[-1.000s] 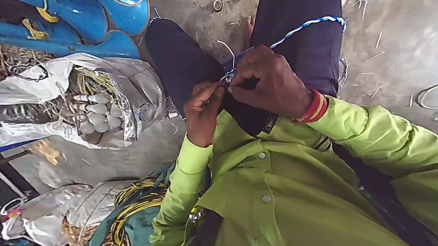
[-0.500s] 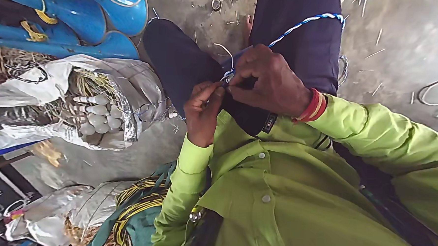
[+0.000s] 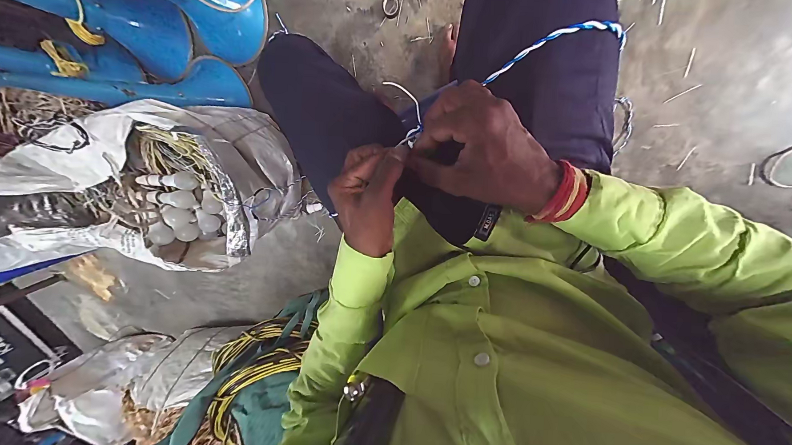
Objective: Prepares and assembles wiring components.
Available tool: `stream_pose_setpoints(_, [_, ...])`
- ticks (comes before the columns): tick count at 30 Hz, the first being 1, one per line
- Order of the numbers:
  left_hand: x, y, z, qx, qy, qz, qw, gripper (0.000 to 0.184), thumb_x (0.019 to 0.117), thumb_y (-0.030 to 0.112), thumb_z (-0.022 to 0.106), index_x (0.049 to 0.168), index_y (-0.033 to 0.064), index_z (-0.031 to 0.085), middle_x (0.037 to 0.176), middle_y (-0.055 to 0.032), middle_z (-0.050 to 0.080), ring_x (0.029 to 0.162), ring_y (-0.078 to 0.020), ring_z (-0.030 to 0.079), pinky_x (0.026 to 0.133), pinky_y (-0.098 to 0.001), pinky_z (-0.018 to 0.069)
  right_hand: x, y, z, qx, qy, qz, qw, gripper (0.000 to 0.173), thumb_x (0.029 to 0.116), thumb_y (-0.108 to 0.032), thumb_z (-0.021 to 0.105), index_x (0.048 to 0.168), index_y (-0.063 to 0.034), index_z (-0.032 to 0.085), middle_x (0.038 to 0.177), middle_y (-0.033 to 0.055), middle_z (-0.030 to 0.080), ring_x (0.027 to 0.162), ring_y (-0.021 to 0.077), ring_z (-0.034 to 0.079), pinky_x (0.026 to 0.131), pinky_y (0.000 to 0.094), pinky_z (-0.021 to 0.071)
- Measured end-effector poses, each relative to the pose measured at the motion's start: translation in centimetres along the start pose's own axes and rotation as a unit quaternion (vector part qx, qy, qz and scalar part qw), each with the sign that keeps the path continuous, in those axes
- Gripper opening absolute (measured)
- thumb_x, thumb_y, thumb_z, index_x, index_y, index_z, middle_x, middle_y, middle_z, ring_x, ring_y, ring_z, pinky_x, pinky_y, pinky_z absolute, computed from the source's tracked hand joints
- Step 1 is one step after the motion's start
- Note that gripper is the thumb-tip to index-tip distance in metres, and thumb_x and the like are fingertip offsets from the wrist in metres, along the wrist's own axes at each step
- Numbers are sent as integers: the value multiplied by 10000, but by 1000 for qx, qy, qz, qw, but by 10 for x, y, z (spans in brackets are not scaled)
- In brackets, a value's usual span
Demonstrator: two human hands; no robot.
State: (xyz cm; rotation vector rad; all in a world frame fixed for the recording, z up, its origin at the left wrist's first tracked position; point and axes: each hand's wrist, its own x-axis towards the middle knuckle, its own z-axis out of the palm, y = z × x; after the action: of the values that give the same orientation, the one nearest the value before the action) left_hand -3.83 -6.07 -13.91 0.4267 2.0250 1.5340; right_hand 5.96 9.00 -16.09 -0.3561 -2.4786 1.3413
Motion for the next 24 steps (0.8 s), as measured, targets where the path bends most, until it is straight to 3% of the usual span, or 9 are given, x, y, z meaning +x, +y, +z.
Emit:
stream_pose_setpoints(4, [6,0,6,-53,39,-2,998,168,888,34,689,744,85,760,874,19,691,882,-77,632,793,-238,530,-2,-3,3,8,33,-9,999,195,907,-250,715,928,-63,764,958,120,702,964,259,654,846,406,522])
stream_pose_setpoints(7, [5,2,6,-58,42,-8,997,173,878,27,690,730,85,757,872,17,691,887,-81,632,807,-241,532,0,-5,2,14,51,-10,999,245,904,-256,745,1010,-39,703,953,116,703,897,226,678,799,389,558])
stream_pose_setpoints(11, [4,4,3,-54,33,-11,998,192,878,25,696,704,90,748,880,14,693,912,-88,635,817,-248,534,-2,-2,3,9,41,-31,999,264,946,-266,699,1127,-93,784,1017,100,747,1017,251,679,909,416,532])
stream_pose_setpoints(16, [3,1,1,-65,42,4,997,232,862,-6,655,663,94,717,829,12,684,873,-94,637,802,-254,531,-3,2,7,-70,55,-94,992,226,1001,-288,643,1093,-160,805,944,110,695,953,294,637,832,440,498])
stream_pose_setpoints(20, [2,1,3,-71,70,1,995,233,861,-3,623,663,81,712,818,-5,690,859,-116,654,790,-277,551,-3,0,8,-158,104,-197,962,163,1013,-165,630,979,-88,770,901,120,685,901,314,635,772,435,478])
stream_pose_setpoints(24, [-4,5,5,-80,68,8,995,269,893,6,590,660,112,674,762,26,656,774,-93,639,730,-267,554,0,2,3,-163,118,-275,940,171,999,-66,604,917,-37,751,897,114,714,867,290,621,723,405,431])
